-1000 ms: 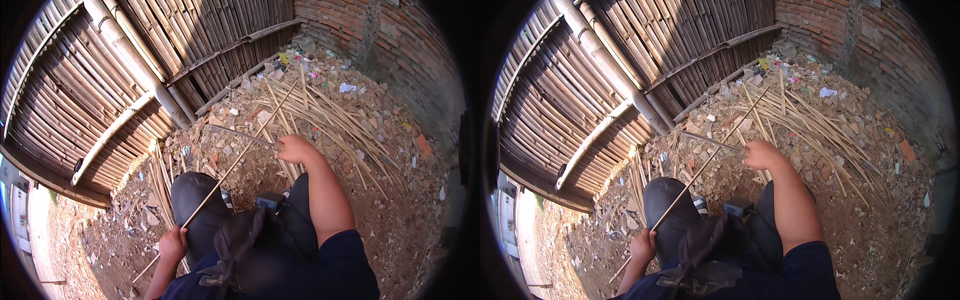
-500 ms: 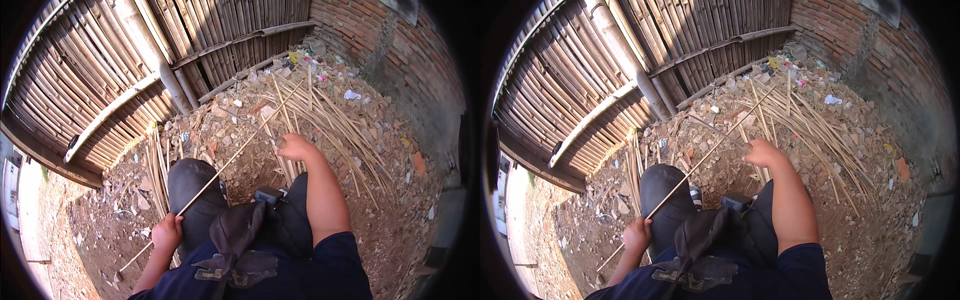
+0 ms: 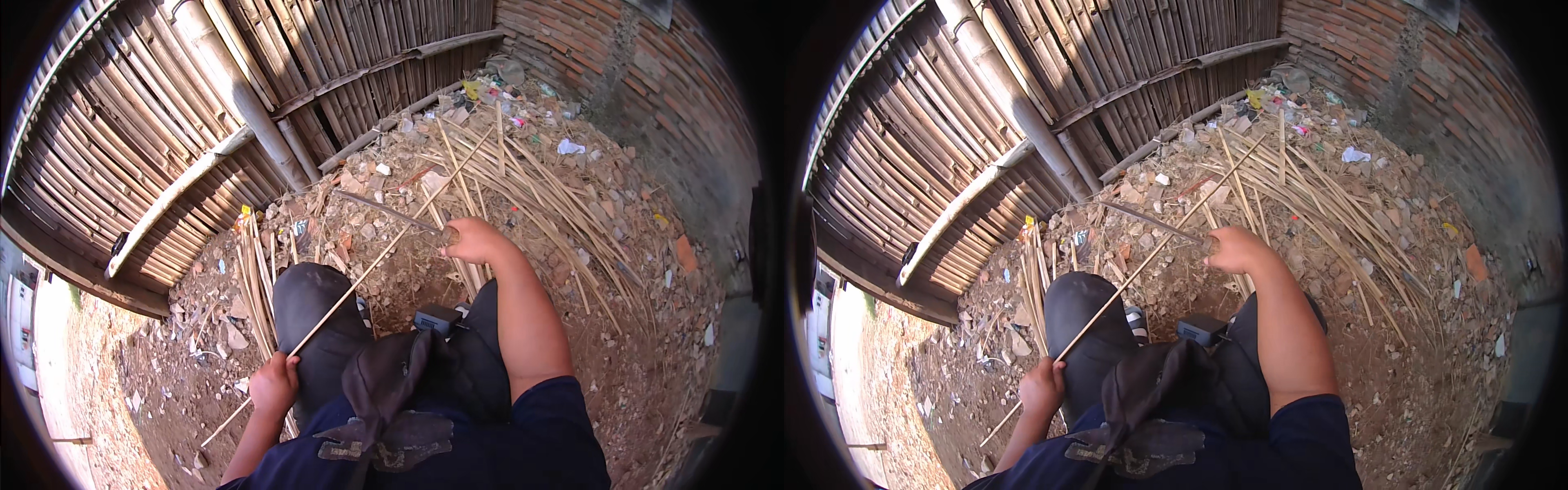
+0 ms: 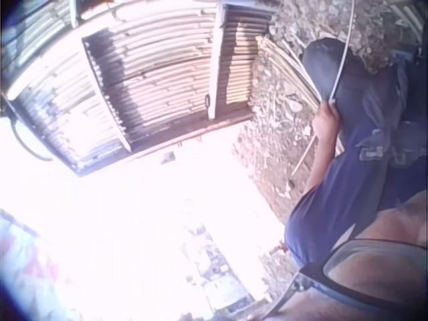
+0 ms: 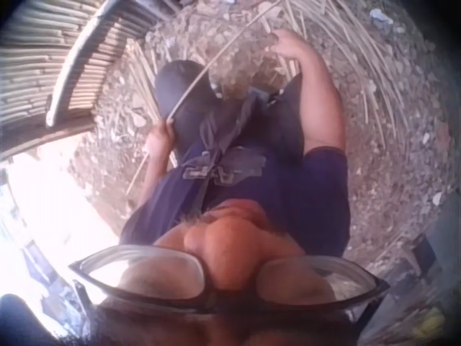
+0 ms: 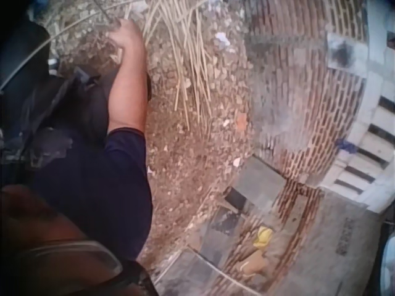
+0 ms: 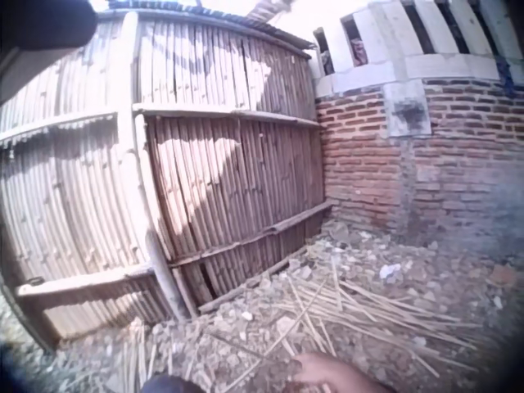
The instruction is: The person scrapes a thin stick with a knife. They hold the stick in one hand and repeatedly draw the knife blade along the surface of the wood to remove material.
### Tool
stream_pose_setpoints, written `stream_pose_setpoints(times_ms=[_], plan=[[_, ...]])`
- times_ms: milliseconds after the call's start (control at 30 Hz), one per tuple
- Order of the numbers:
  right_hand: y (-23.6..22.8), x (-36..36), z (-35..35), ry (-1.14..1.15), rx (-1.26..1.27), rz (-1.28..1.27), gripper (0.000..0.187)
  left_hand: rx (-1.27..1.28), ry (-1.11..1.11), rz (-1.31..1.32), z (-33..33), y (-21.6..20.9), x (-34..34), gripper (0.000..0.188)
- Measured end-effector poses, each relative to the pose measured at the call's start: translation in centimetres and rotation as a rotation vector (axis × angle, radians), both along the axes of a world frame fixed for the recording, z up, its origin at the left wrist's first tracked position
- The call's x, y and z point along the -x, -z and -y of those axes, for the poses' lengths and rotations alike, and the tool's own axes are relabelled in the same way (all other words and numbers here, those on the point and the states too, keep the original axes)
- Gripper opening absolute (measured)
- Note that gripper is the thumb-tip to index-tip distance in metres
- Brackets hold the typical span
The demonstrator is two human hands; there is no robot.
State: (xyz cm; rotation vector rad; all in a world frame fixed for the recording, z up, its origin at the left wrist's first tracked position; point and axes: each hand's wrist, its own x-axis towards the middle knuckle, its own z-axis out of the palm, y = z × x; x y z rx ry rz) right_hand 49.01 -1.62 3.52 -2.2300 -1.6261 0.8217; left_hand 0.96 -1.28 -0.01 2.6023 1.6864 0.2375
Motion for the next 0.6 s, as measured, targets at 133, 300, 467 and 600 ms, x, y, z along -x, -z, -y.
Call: stream_pose_setpoints(times_ms=[133,300,467,600], plan=[[0.1,1.1,-0.1,-0.121,0.064,0.086,0.071,-0.003,-0.004,-0.032,-0.2,0.0,0.0,0.033],[1.0,0.4,-0.6,-0.149,0.01,-0.062,0.068,-0.038,0.014,-0.006,-0.4,1.0,0.3,0.033],[1.3,0.7,-1.1,-0.08,0.065,0.003,0.072,-0.08,0.041,0.019,-0.3,1.2,0.4,0.033],[1.1,2.4,-0.8,-0.225,0.085,0.084,0.072,-0.06,0.034,-0.013,-0.4,0.6,0.3,0.034]])
